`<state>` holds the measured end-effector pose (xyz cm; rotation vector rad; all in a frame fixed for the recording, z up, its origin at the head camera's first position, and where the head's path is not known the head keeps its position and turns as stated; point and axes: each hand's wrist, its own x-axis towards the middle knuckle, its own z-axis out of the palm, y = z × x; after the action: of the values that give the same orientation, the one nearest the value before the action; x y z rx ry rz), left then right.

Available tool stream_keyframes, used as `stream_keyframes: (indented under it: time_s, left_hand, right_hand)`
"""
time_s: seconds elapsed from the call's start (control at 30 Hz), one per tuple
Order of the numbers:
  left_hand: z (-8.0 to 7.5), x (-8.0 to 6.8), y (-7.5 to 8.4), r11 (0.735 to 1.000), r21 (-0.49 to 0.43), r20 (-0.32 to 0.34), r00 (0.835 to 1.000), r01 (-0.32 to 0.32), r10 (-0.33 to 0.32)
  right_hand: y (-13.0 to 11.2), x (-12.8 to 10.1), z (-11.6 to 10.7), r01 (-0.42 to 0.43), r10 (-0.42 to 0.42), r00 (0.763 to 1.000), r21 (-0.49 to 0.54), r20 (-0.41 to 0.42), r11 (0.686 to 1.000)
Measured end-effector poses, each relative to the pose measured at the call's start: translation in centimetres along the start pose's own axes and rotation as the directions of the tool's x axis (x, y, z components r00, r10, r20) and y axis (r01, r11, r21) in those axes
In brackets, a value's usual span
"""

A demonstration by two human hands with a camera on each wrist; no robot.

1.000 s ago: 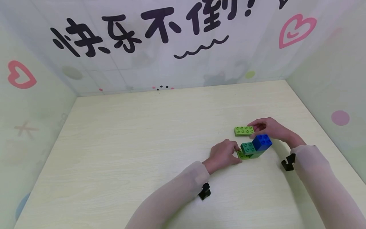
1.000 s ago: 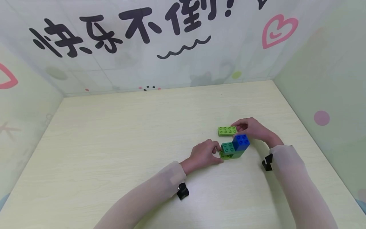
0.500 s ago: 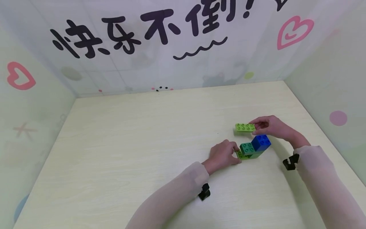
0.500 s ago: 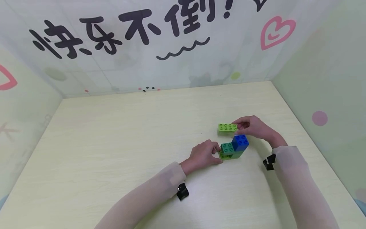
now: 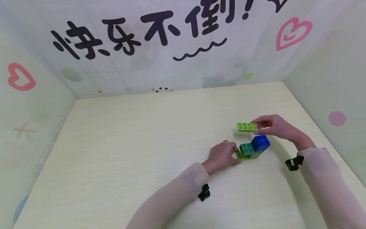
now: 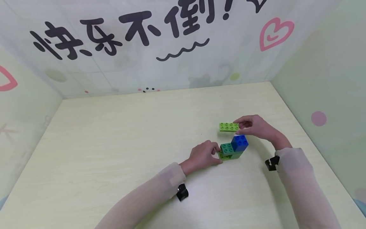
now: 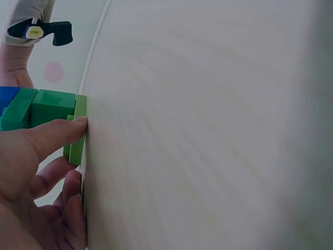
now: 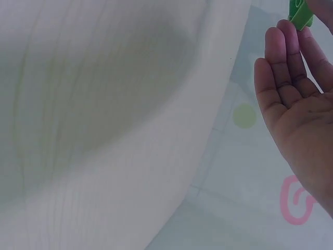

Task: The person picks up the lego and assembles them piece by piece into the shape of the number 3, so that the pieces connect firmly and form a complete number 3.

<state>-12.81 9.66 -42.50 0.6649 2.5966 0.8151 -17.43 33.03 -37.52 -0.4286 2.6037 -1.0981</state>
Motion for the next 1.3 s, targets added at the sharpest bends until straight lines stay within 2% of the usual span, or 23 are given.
stream_keyframes:
  time_s: [0.73, 1.3]
  left_hand:
    - [0.1, 0.1, -0.1, 1.0, -0.001, -0.01, 1.0, 0.003, -0.003]
    - [0.0, -0.1, 0.0, 1.0, 0.003, -0.02, 1.0, -0.001, 0.001]
  right_hand:
    - [-2.0, -1.5, -1.1, 0.031, -0.034, 0.998, -0.062, -0.046, 0.998]
    - [-3.3, -2.7, -1.6, 0.117, -0.125, 0.99, -0.113, -0.064, 0.987]
